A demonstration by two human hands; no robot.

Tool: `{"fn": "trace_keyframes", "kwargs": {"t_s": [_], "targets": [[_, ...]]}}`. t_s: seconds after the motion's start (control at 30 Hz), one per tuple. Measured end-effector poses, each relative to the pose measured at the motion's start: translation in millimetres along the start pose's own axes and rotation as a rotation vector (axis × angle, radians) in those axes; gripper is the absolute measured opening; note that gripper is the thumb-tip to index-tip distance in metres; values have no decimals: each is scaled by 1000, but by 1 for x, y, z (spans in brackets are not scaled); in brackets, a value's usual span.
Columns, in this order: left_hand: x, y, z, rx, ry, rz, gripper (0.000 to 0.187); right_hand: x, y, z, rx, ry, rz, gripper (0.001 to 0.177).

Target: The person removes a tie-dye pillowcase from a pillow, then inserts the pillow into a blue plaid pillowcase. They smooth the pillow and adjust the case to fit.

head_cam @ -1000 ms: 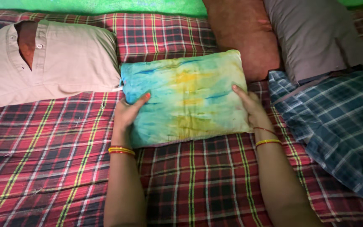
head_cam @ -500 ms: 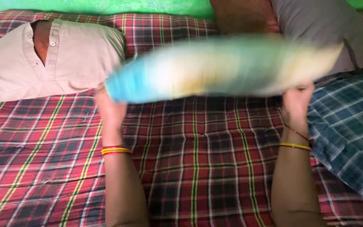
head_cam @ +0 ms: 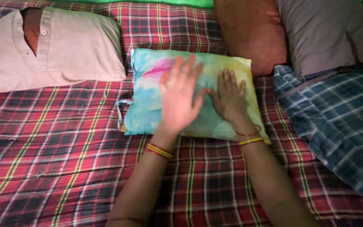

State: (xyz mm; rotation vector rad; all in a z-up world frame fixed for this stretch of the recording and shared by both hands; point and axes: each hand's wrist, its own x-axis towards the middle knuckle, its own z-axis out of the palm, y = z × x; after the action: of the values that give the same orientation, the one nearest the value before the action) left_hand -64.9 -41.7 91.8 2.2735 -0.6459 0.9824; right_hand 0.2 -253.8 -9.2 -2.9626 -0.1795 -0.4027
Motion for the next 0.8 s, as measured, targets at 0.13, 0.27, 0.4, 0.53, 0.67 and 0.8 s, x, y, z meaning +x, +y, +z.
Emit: {"fn": "trace_keyframes", "kwargs": {"t_s": [0.13,0.27,0.4,0.53,0.67,0.8], "targets": [[-16,10,26,6,-100,-21,66,4,5,-8,115,11,-43,82],[-22,-23,52,77,-150,-65,76,4,3,-24,174,19,-51,78],[-39,-57,65,155,-313,-250,85,-2,1,-59,367,290,-74,76],[-44,-64,73,154,-320,-260,87,-13,8,-58,217,428,-18,69],[-39,-61,72,176,-348,-244,91,12,12,-17,114,122,92,72],[-36,-64,60,228,-418,-321,97,12,18,-13,227,87,103,75]]}}
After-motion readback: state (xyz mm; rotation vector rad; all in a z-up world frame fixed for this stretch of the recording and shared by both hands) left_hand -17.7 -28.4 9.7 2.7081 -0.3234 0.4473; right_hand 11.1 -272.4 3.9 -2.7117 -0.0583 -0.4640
